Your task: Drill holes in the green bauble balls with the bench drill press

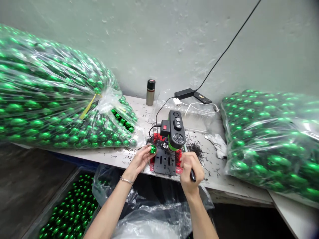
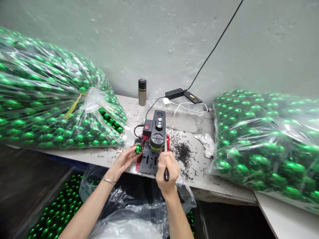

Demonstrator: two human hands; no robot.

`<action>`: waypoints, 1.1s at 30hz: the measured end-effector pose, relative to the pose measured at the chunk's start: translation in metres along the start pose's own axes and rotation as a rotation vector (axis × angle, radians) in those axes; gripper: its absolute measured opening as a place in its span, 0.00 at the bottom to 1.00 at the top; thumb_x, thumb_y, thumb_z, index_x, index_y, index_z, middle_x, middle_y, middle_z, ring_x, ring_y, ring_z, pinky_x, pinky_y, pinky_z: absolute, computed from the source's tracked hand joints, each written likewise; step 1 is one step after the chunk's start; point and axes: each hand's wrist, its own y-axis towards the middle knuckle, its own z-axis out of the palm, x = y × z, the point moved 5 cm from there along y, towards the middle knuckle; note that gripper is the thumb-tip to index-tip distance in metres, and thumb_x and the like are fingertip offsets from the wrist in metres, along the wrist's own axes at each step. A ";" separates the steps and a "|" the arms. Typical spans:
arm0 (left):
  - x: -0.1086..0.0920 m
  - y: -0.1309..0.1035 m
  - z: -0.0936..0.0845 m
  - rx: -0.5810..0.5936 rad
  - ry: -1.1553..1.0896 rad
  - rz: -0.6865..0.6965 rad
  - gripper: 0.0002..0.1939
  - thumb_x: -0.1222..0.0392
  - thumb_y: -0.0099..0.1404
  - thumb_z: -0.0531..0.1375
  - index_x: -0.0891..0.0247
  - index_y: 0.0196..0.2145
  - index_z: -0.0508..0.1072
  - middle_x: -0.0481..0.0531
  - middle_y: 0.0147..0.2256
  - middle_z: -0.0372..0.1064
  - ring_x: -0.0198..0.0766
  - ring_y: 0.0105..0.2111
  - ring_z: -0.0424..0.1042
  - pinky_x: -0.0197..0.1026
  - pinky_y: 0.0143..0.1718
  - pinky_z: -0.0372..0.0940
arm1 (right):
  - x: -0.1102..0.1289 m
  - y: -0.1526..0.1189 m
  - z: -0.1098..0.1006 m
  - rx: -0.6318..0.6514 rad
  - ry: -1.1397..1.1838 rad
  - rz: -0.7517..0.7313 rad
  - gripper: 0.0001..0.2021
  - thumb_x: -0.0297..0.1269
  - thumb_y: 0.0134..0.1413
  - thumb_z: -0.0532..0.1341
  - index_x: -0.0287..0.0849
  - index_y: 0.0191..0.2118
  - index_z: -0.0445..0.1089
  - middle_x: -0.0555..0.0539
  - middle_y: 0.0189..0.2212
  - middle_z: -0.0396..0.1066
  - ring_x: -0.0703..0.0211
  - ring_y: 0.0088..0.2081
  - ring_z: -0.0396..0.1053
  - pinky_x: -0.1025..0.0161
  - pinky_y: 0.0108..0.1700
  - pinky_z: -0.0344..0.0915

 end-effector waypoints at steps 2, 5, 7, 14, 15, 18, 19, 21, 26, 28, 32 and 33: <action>0.013 -0.001 0.008 -0.006 0.010 -0.014 0.09 0.63 0.62 0.63 0.64 0.41 0.73 0.54 0.39 0.77 0.39 0.40 0.78 0.48 0.51 0.72 | 0.001 0.001 0.000 0.007 -0.006 -0.002 0.14 0.25 0.62 0.51 0.44 0.24 0.57 0.52 0.23 0.60 0.64 0.27 0.60 0.63 0.30 0.57; 0.024 0.001 0.017 -0.019 0.139 0.036 0.13 0.62 0.62 0.64 0.64 0.45 0.73 0.55 0.43 0.76 0.39 0.42 0.77 0.47 0.51 0.72 | 0.002 0.002 0.000 0.020 -0.018 -0.008 0.14 0.24 0.61 0.51 0.43 0.25 0.57 0.52 0.24 0.60 0.64 0.27 0.60 0.63 0.30 0.58; 0.027 0.002 0.021 -0.034 0.298 0.105 0.17 0.62 0.61 0.65 0.65 0.48 0.73 0.56 0.45 0.76 0.40 0.44 0.76 0.48 0.53 0.70 | 0.003 0.001 -0.001 0.023 -0.020 -0.019 0.14 0.24 0.61 0.51 0.43 0.25 0.57 0.52 0.24 0.60 0.64 0.27 0.60 0.64 0.30 0.58; 0.030 -0.010 0.035 0.038 0.676 0.419 0.18 0.60 0.63 0.61 0.63 0.51 0.70 0.58 0.46 0.75 0.43 0.44 0.76 0.46 0.49 0.70 | 0.000 -0.002 -0.001 0.040 -0.018 -0.015 0.14 0.23 0.61 0.51 0.44 0.25 0.57 0.51 0.24 0.61 0.63 0.29 0.63 0.63 0.31 0.59; 0.030 -0.013 0.038 0.042 0.743 0.478 0.17 0.60 0.64 0.61 0.63 0.51 0.70 0.57 0.46 0.75 0.43 0.44 0.76 0.47 0.49 0.69 | 0.000 -0.003 -0.001 0.041 -0.017 -0.015 0.14 0.23 0.61 0.51 0.44 0.25 0.57 0.51 0.24 0.61 0.63 0.29 0.64 0.63 0.32 0.60; 0.029 -0.022 0.045 0.000 0.969 0.665 0.15 0.59 0.65 0.60 0.62 0.50 0.71 0.57 0.45 0.75 0.46 0.46 0.74 0.49 0.51 0.67 | -0.001 -0.004 -0.001 0.045 -0.010 -0.021 0.14 0.22 0.60 0.51 0.44 0.25 0.58 0.51 0.24 0.61 0.63 0.29 0.64 0.63 0.32 0.60; 0.029 -0.025 0.047 -0.017 1.029 0.716 0.14 0.59 0.66 0.60 0.62 0.50 0.71 0.57 0.45 0.74 0.46 0.47 0.73 0.50 0.51 0.67 | -0.001 -0.004 -0.001 0.046 -0.008 -0.023 0.14 0.22 0.60 0.51 0.44 0.25 0.58 0.52 0.23 0.61 0.63 0.29 0.64 0.63 0.32 0.60; 0.030 -0.027 0.049 -0.040 1.112 0.790 0.14 0.60 0.66 0.60 0.62 0.50 0.70 0.57 0.44 0.74 0.47 0.46 0.72 0.50 0.50 0.66 | 0.000 -0.004 -0.001 0.049 -0.006 -0.027 0.14 0.22 0.60 0.51 0.44 0.25 0.58 0.51 0.24 0.61 0.63 0.29 0.64 0.63 0.32 0.61; 0.032 -0.027 0.049 -0.048 1.185 0.859 0.13 0.57 0.67 0.60 0.60 0.49 0.71 0.56 0.44 0.75 0.47 0.44 0.73 0.51 0.50 0.64 | 0.001 -0.003 0.000 0.045 -0.017 -0.043 0.13 0.22 0.59 0.51 0.43 0.26 0.59 0.51 0.25 0.62 0.63 0.29 0.63 0.64 0.31 0.61; 0.032 -0.027 0.048 -0.047 1.185 0.871 0.13 0.57 0.67 0.60 0.61 0.48 0.71 0.56 0.43 0.76 0.47 0.44 0.73 0.51 0.50 0.63 | -0.001 -0.007 0.000 0.048 -0.026 -0.054 0.13 0.21 0.59 0.51 0.43 0.26 0.59 0.51 0.25 0.62 0.64 0.29 0.63 0.64 0.30 0.61; 0.032 -0.026 0.047 -0.040 1.178 0.884 0.12 0.57 0.67 0.60 0.61 0.47 0.72 0.56 0.43 0.76 0.47 0.44 0.72 0.51 0.50 0.63 | -0.010 -0.020 0.003 0.057 -0.068 -0.095 0.12 0.23 0.60 0.50 0.43 0.27 0.59 0.50 0.26 0.62 0.64 0.29 0.63 0.64 0.30 0.61; 0.033 -0.026 0.047 -0.037 1.178 0.882 0.12 0.57 0.67 0.60 0.61 0.47 0.72 0.56 0.43 0.76 0.46 0.43 0.72 0.51 0.50 0.63 | -0.013 -0.024 0.004 0.059 -0.078 -0.117 0.11 0.25 0.61 0.50 0.43 0.28 0.59 0.50 0.27 0.62 0.64 0.29 0.63 0.64 0.30 0.62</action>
